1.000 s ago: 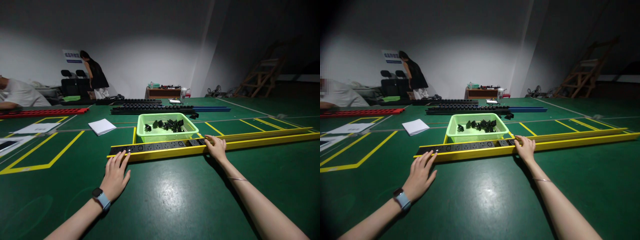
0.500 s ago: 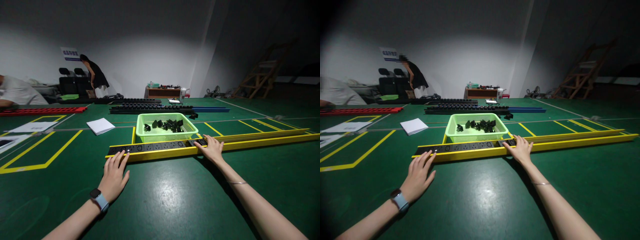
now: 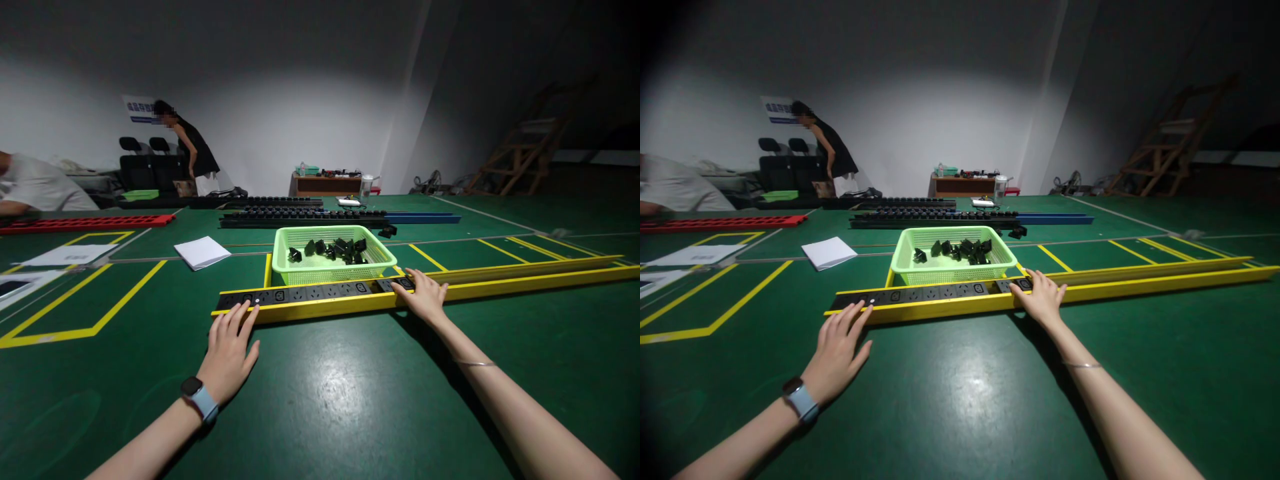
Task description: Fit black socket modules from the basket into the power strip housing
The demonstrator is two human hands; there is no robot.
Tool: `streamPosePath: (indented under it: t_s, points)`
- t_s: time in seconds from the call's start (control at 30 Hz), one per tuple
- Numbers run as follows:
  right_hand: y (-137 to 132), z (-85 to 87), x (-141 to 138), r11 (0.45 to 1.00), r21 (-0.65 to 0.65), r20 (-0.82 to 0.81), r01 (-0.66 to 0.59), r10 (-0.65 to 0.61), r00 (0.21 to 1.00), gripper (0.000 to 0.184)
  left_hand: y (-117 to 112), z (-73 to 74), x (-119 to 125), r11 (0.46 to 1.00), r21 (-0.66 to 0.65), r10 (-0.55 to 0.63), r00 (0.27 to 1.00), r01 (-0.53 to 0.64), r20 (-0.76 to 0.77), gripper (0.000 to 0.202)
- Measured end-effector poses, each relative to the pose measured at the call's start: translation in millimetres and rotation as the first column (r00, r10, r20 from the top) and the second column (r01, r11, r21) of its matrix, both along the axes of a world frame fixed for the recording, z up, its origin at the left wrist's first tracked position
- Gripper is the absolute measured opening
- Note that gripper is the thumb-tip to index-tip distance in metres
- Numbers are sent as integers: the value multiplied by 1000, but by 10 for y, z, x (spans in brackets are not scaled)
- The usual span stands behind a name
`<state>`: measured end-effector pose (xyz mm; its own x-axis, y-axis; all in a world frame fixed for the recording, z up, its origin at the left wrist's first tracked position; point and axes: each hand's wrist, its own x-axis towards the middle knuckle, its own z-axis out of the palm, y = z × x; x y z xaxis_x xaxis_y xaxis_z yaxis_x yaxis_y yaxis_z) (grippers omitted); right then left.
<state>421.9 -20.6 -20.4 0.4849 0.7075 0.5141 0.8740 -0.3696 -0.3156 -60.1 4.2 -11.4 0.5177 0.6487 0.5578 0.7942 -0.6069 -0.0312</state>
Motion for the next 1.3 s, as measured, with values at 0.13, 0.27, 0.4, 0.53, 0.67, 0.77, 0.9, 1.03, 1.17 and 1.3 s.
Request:
streamPosePath:
  t_s: [0.13,0.27,0.4,0.53,0.67,0.77,0.9,1.03,1.17,1.3]
  points:
    - [1,9,-7,1000,-7,-8,12,-12,1000,66,-1,-4,-4,1000,0,2,1000,-2,0,57]
    - [-6,24,-34,1000,-3,-7,15,-15,1000,69,-3,0,0,1000,-1,2,1000,-2,-8,56]
    - [-5,37,-61,1000,1,-11,31,-31,999,77,-7,11,3,1000,-2,5,1000,-5,-10,56]
    - [3,38,-67,999,-2,-22,52,-52,998,82,-7,17,1,1000,-6,1,1000,-1,-11,57]
    - [10,35,-76,999,2,-17,47,-47,999,80,-1,12,-1,1000,-3,-6,1000,6,4,59]
    - [15,41,-91,999,-7,-18,49,-50,999,77,-1,9,-1,1000,-4,-12,1000,12,17,60]
    - [22,56,-101,999,-10,-21,47,-47,999,77,-4,12,2,1000,-10,-6,1000,6,11,58]
    - [24,71,-106,1000,-3,-39,31,-31,999,78,-3,16,3,1000,-10,0,1000,0,2,57]
    - [30,74,-108,999,1,-48,32,-32,998,77,1,10,-3,1000,1,-12,1000,12,8,58]
    - [34,65,-95,1000,14,-35,26,-26,999,75,3,7,-6,1000,4,-13,1000,13,4,60]
